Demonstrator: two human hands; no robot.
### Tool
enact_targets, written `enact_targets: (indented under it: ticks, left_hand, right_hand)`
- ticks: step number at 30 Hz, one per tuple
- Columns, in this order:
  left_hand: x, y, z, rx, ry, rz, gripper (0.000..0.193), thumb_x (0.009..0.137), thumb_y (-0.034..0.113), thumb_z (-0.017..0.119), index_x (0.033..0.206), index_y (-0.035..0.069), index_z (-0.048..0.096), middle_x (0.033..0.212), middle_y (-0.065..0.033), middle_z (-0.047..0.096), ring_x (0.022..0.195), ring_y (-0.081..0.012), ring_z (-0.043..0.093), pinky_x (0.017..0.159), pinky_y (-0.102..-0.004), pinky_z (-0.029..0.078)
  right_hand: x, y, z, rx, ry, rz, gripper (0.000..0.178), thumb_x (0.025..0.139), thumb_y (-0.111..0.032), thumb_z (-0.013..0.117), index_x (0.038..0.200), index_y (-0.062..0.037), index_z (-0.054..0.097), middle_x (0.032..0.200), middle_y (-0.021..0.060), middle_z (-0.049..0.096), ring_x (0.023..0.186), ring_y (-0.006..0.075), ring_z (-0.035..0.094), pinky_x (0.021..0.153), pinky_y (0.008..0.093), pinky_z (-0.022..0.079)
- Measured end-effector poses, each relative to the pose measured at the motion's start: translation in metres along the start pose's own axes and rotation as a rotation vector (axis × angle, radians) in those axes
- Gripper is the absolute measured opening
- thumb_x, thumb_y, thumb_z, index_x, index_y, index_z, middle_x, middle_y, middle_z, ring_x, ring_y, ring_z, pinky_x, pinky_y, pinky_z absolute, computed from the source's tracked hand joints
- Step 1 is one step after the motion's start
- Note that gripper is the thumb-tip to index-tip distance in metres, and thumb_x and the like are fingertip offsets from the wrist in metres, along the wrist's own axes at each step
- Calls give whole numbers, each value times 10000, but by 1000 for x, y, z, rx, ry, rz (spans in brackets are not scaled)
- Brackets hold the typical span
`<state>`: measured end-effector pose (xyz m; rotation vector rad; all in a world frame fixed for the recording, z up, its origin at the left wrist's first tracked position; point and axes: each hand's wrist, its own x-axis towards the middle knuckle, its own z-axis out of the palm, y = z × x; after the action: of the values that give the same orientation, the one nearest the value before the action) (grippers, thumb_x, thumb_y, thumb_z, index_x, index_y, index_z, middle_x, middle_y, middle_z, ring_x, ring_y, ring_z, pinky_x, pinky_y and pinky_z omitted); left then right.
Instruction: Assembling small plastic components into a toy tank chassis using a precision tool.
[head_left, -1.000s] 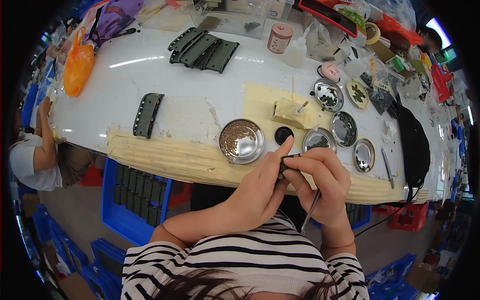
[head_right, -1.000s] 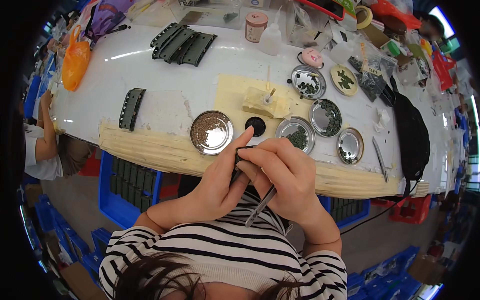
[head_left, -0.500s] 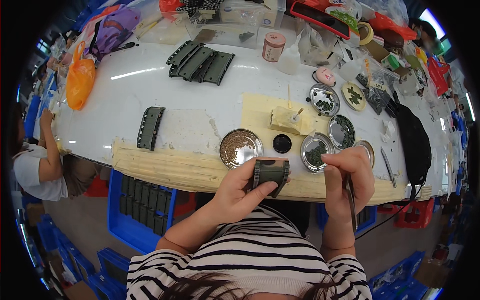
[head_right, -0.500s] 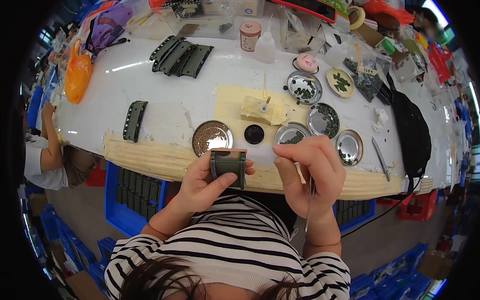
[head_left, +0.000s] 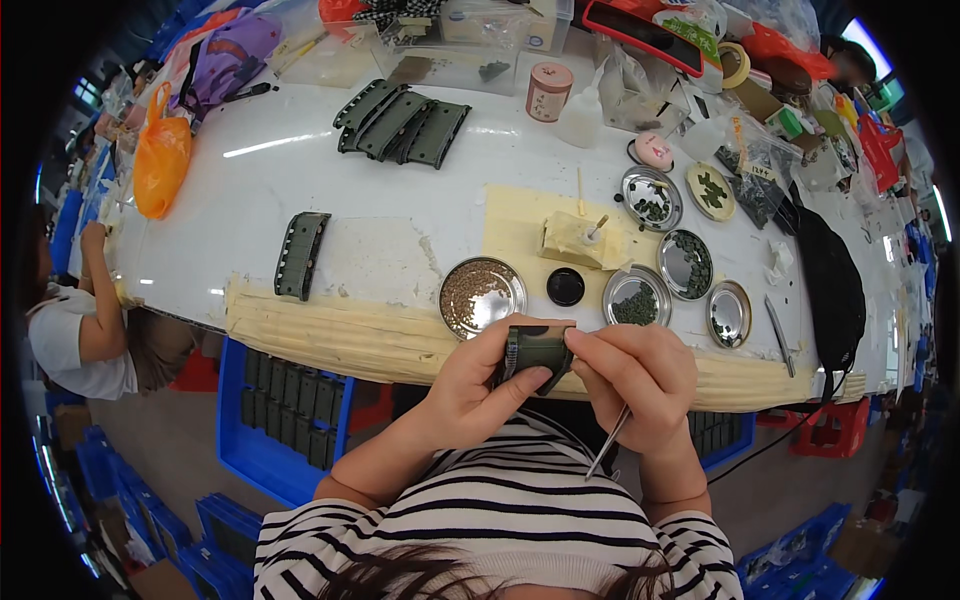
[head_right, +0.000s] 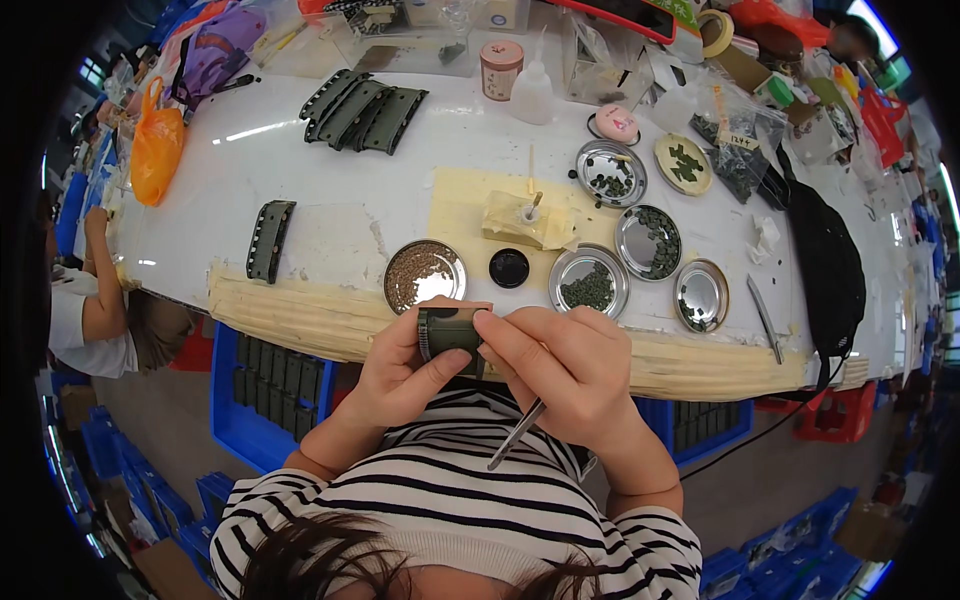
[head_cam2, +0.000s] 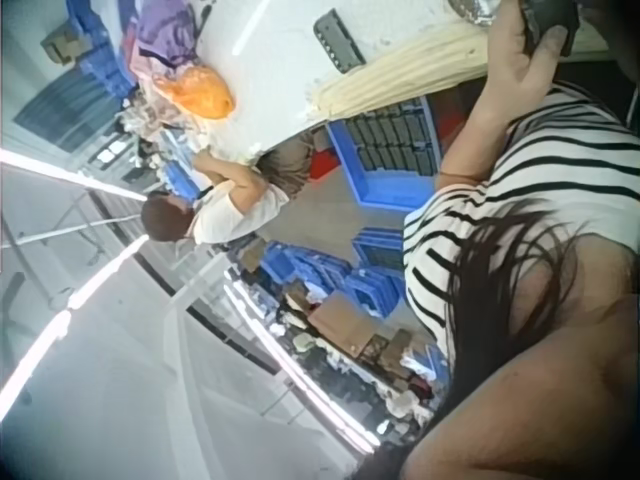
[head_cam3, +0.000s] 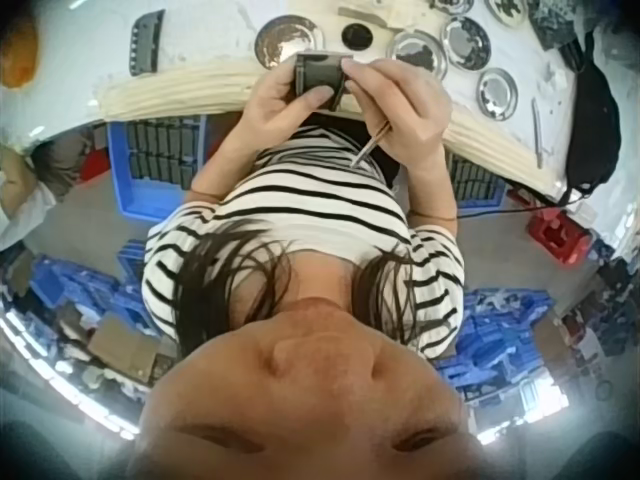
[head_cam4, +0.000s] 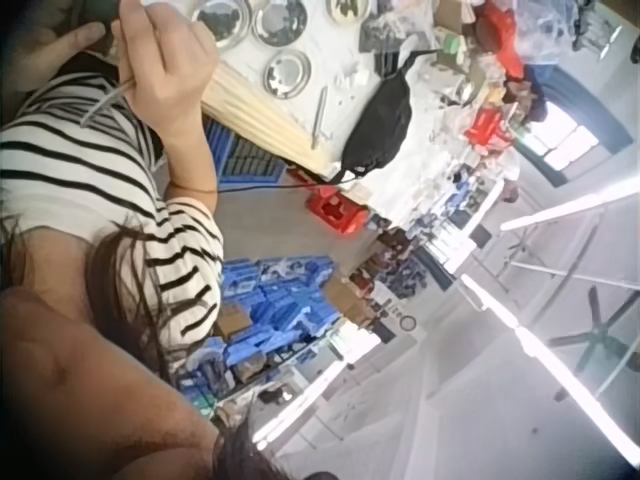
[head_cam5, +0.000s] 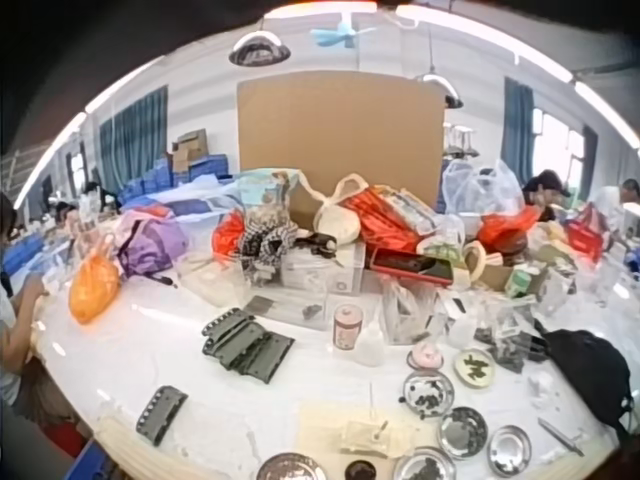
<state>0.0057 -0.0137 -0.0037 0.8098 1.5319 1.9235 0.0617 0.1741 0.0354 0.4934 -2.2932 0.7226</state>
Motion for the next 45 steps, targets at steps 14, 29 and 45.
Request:
enact_targets:
  ticks: [14,29,45]
  left_hand:
    - [2,3,3,-474,44,-88,599,1021,422,266,1314,-75,425,1133,-187,597,1061,-267,613,949,-387,471]
    - [7,-2,-1,-650,99,-246,660,1018,483,212,1288,-61,472,1039,-176,632,916,-236,643,870,-346,500]
    - [28,0,-6,-985,167,-266,355,1001,307,467,1159,-6,518,935,-122,626,780,-195,619,748,-363,527]
  right_hand:
    - [8,7,-12,127,178,245,258,747,24,720,1000,-19,696,779,63,571,636,133,530,505,225,380]
    - [19,34,-4,39,185,445,175,796,15,691,966,-28,703,754,27,561,522,61,350,487,213,287]
    - [36,66,18,8,1,460,218,701,35,658,905,-39,676,725,58,546,595,162,533,519,276,412]
